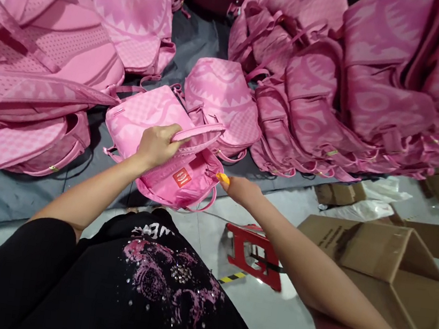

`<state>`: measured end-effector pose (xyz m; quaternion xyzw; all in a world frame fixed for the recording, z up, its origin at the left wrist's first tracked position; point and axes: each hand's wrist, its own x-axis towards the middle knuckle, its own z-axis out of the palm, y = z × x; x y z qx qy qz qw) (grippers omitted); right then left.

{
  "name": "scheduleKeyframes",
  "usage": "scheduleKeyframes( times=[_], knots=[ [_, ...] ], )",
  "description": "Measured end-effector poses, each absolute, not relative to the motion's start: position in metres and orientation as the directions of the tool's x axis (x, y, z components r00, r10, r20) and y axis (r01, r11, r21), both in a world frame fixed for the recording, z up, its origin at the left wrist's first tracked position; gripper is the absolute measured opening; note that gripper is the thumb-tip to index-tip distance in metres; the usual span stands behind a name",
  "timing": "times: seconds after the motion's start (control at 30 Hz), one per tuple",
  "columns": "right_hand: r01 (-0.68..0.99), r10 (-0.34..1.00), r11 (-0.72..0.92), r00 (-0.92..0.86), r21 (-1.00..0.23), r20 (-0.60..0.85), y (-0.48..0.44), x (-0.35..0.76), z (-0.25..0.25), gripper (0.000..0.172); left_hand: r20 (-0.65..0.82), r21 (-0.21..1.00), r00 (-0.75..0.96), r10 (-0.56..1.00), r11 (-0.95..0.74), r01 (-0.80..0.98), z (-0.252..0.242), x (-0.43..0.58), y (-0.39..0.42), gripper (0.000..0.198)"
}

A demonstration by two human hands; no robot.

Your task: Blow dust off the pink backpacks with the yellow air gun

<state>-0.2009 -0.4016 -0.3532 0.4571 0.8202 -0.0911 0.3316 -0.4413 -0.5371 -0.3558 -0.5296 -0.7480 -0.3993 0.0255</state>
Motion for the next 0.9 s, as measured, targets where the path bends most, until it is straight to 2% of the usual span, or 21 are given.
scheduleKeyframes(
  times=[0.13,0.17,0.3,0.37,0.43,0.53,0.67,0.7,0.83,0.9],
  knots=[
    [0.763,0.519,0.604,-0.158,0.23,-0.84,-0.399,-0.209,-0.35,0.061,0.453,0.616,-0.488,0.746,0.134,0.776,-0.361,-0.445,-0.533,0.027],
    [0.761,0.513,0.603,-0.143,0.237,-0.846,-0.397,-0.211,-0.349,0.06,0.455,0.625,-0.492,0.743,0.127,0.77,-0.363,-0.446,-0.532,0.029],
    [0.728,0.667,0.608,-0.254,0.316,-0.7,-0.385,-0.22,-0.348,0.059,0.464,0.654,-0.494,0.735,0.092,0.751,-0.368,-0.447,-0.527,0.037],
    [0.705,0.613,0.634,-0.208,0.318,-0.762,-0.379,-0.224,-0.348,0.055,0.469,0.658,-0.51,0.721,0.1,0.746,-0.37,-0.448,-0.526,0.039],
    [0.721,0.512,0.639,-0.139,0.268,-0.848,-0.373,-0.228,-0.346,0.05,0.483,0.656,-0.535,0.693,0.119,0.746,-0.369,-0.449,-0.527,0.039],
    [0.779,0.417,0.612,-0.172,0.136,-0.892,-0.358,-0.234,-0.338,0.045,0.513,0.642,-0.565,0.646,0.148,0.752,-0.367,-0.448,-0.53,0.037],
    [0.813,0.116,0.568,-0.237,-0.131,-0.965,-0.334,-0.246,-0.333,0.04,0.514,0.617,-0.595,0.618,0.215,0.757,-0.365,-0.442,-0.53,0.033],
    [0.804,0.091,0.57,-0.266,-0.169,-0.96,-0.327,-0.248,-0.334,0.04,0.51,0.618,-0.61,0.607,0.234,0.75,-0.363,-0.439,-0.53,0.031],
    [0.762,0.182,0.609,-0.405,-0.22,-0.896,-0.294,-0.23,-0.338,0.045,0.477,0.654,-0.648,0.593,0.253,0.713,-0.344,-0.404,-0.54,0.026],
    [0.78,0.122,0.507,-0.486,-0.367,-0.865,-0.273,-0.201,-0.338,0.05,0.406,0.696,-0.598,0.691,0.19,0.692,-0.334,-0.373,-0.557,0.027]
  ],
)
